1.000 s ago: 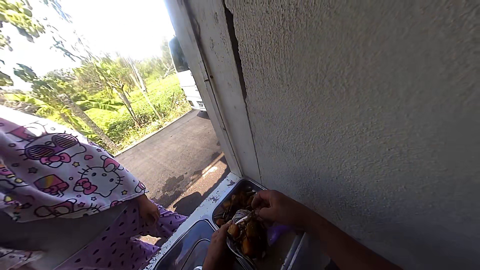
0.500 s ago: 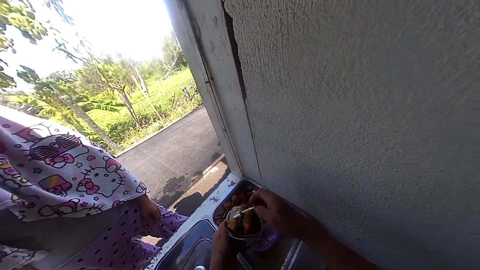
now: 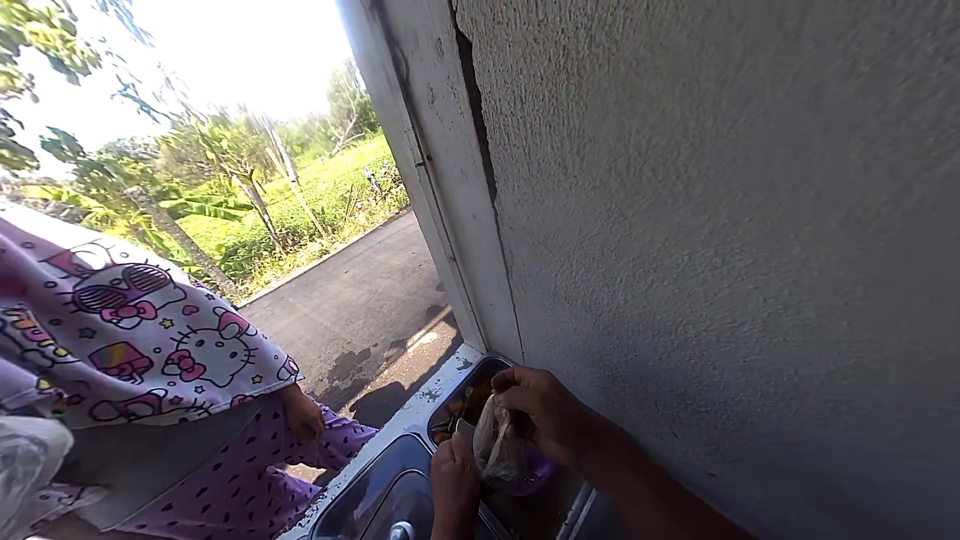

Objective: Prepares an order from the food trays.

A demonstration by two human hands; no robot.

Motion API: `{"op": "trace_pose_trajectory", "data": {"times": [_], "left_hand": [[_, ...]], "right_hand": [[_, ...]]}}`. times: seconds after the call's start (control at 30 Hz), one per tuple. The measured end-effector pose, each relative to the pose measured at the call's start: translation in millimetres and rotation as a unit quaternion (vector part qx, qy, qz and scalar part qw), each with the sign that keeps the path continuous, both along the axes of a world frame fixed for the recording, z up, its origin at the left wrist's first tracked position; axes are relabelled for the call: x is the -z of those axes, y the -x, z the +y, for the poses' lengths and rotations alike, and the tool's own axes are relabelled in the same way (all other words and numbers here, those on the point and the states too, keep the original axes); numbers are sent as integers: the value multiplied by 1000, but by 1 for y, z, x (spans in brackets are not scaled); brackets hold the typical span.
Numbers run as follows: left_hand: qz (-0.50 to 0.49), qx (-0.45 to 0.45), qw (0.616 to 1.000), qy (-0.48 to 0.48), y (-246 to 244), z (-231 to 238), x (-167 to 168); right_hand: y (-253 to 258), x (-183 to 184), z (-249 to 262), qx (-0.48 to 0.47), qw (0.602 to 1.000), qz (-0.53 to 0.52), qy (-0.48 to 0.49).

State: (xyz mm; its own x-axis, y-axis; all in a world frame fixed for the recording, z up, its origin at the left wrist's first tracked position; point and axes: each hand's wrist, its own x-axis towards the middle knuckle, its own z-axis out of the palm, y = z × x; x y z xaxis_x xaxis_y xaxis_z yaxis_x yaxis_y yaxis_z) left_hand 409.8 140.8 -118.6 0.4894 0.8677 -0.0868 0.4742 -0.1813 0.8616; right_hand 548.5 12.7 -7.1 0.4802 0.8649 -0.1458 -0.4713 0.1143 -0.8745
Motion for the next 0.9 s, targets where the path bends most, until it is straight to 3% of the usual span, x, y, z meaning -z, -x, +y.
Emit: {"op": "trace_pose_trajectory", "data": {"times": [0.13,0.23,0.33,0.5,0.57,0.67,0.8,0.9], "left_hand": [[33,18,978,-204,17,8,-8],[12,8,962,-273,37,19,-25],[-15,44,977,-210,75,23,-65],[33,191,981,-1,200,18,-131],[104,224,968,45,240,11,-125],[189,266,942,80,273,-8,-83],[205,314,925,60,260,-38,-30],[257,325,910,27,246,-53,-16]], "right_hand": [[0,-19,-6,7,999,23,-48],[-5,-23,-13,33,998,11,-61],[-9,-29,-22,68,996,-18,-46],[10,-39,-31,117,992,-14,-44],[16,-38,-37,116,990,-7,-76],[35,-41,-38,125,987,11,-103],[61,-46,-40,135,982,59,-121],[74,-48,-47,114,984,64,-119]]}}
